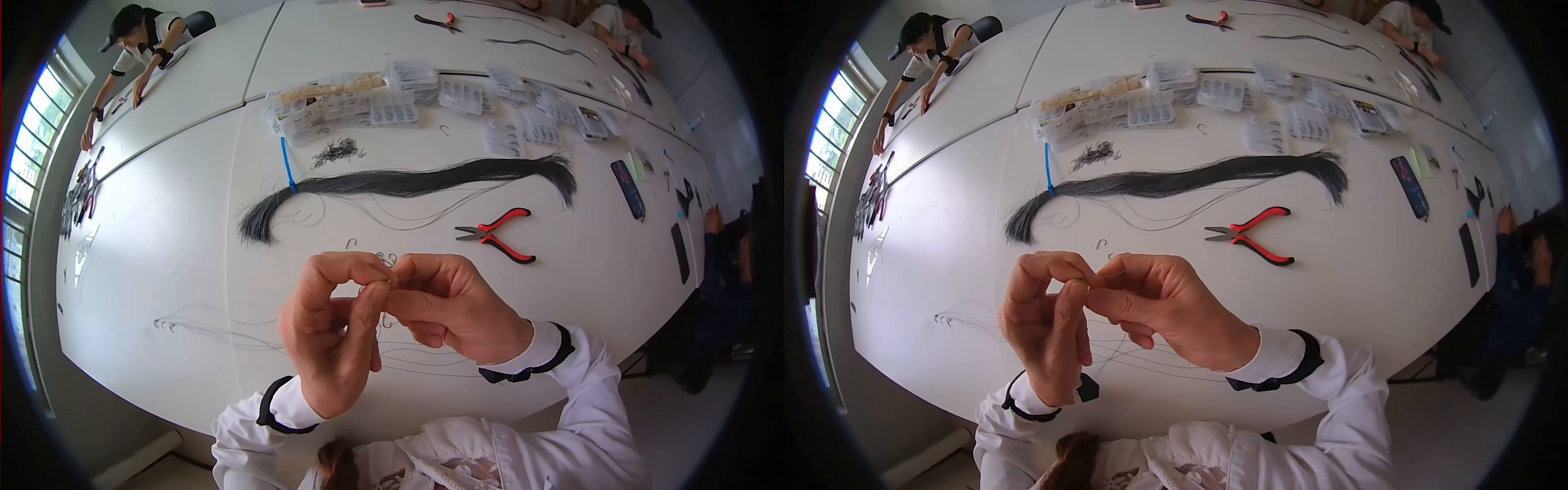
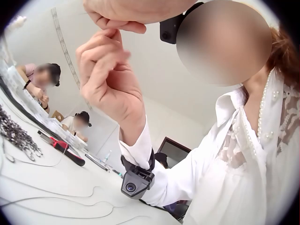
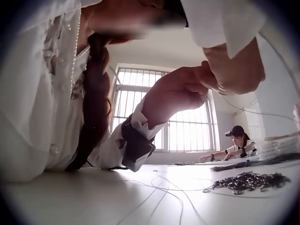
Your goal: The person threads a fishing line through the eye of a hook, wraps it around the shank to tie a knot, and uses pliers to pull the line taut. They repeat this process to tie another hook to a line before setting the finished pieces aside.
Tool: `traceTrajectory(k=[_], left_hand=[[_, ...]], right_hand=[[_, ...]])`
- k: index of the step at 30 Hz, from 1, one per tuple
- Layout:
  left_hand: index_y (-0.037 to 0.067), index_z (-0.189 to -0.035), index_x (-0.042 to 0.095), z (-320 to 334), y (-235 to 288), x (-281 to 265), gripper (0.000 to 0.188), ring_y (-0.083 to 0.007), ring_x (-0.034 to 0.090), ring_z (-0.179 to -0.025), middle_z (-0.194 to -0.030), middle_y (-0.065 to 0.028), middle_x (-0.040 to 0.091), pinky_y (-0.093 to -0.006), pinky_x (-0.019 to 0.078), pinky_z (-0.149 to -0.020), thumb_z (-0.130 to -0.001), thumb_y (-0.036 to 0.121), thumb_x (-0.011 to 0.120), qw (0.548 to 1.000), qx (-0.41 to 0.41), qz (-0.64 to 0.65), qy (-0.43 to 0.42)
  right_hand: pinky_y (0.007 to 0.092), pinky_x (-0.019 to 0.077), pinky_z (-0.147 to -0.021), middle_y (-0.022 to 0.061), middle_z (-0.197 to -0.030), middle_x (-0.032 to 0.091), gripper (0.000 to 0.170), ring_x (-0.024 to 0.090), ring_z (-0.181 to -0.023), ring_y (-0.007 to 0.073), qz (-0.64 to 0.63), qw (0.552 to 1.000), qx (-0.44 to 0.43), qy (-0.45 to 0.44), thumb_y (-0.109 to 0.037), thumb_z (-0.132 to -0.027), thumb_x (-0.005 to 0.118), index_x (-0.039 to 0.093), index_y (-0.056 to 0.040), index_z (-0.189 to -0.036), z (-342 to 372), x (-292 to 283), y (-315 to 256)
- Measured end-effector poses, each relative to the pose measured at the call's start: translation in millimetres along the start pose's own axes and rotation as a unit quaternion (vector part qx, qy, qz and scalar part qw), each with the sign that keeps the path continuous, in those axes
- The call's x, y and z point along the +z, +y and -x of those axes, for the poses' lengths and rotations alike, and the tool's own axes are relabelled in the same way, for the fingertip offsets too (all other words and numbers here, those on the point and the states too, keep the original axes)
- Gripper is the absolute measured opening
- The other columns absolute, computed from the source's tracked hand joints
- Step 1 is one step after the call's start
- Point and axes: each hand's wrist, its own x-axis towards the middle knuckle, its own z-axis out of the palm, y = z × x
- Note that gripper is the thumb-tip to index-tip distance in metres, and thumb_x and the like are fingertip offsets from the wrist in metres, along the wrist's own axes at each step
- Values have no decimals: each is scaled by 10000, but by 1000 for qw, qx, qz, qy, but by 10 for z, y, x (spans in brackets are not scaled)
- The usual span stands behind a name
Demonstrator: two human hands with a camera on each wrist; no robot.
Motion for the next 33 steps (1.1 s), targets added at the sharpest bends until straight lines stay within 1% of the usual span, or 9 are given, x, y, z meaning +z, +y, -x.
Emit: traceTrajectory(k=[3, 13, 16, 18, 19, 21, 23, 25, 33], left_hand=[[-37, -960, 497, 6, 10, -8, 73, -46, 519, -496, -942, -111, 585, -165, 383, -349, -897, -8, 521, 999, -29, 21, -7], [-48, -875, 580, 2, 50, -50, 40, -36, 518, -485, -850, -100, 626, -164, 369, -354, -845, -74, 574, 1000, -27, 2, -14], [-51, -868, 586, 10, 36, -31, 48, -38, 516, -476, -829, -91, 619, -163, 367, -357, -833, -84, 586, 1000, -20, -11, 9], [-54, -863, 590, 15, 32, -18, 51, -40, 516, -471, -818, -86, 614, -163, 367, -358, -826, -89, 592, 999, -15, -20, 25], [-57, -854, 596, 17, 33, -13, 55, -43, 517, -468, -804, -85, 607, -166, 368, -356, -817, -98, 596, 999, -3, -45, 29], [-59, -844, 602, 22, 45, -7, 60, -45, 517, -465, -791, -84, 600, -170, 369, -354, -808, -107, 600, 997, 9, -71, 32], [-62, -841, 614, 30, 72, -3, 75, -51, 521, -462, -788, -92, 595, -175, 366, -351, -792, -118, 607, 994, 32, -94, 32], [-61, -840, 619, 33, 80, -1, 82, -54, 522, -459, -783, -96, 598, -178, 366, -349, -785, -121, 611, 994, 36, -99, 42], [1, -828, 654, 56, 40, -19, 196, -100, 556, -499, -761, -92, 643, -217, 423, -405, -689, -137, 649, 952, 165, -252, 49]], right_hand=[[181, 277, -479, -45, -660, 573, 94, 433, -570, 3, 70, 996, -51, 26, -140, -839, 673, 654, -57, -879, -12, -50, 40], [176, 315, -500, -48, -686, 592, 96, 475, -602, 4, 87, 993, -49, 58, -130, -833, 683, 672, -46, -877, -5, -14, 60], [198, 353, -466, -1, -660, 596, 96, 494, -557, 41, 231, 952, -166, 117, -110, -809, 693, 673, -33, -862, 12, 28, 112], [217, 358, -405, 20, -633, 548, 138, 472, -491, 83, 562, 702, -415, 140, -35, -726, 696, 680, -14, -861, 39, 46, 103], [217, 358, -405, 20, -633, 548, 138, 472, -491, 83, 562, 701, -415, 140, -35, -726, 696, 680, -14, -861, 52, 46, 107], [217, 328, -364, 25, -629, 482, 255, 448, -462, 108, 691, 497, -511, 117, -4, -604, 665, 682, 6, -858, 82, 37, 108], [217, 314, -356, -6, -667, 483, 345, 429, -454, 75, 714, 459, -518, 99, 91, -557, 653, 693, 19, -892, 127, 35, 64], [209, 296, -343, -4, -663, 450, 397, 386, -448, 63, 765, 348, -534, 91, 1, -508, 636, 689, 32, -900, 164, 63, 31], [184, 254, -336, 7, -649, 466, 406, 349, -444, 54, 784, 285, -545, 85, -85, -466, 588, 695, 36, -839, 236, 169, -21]])
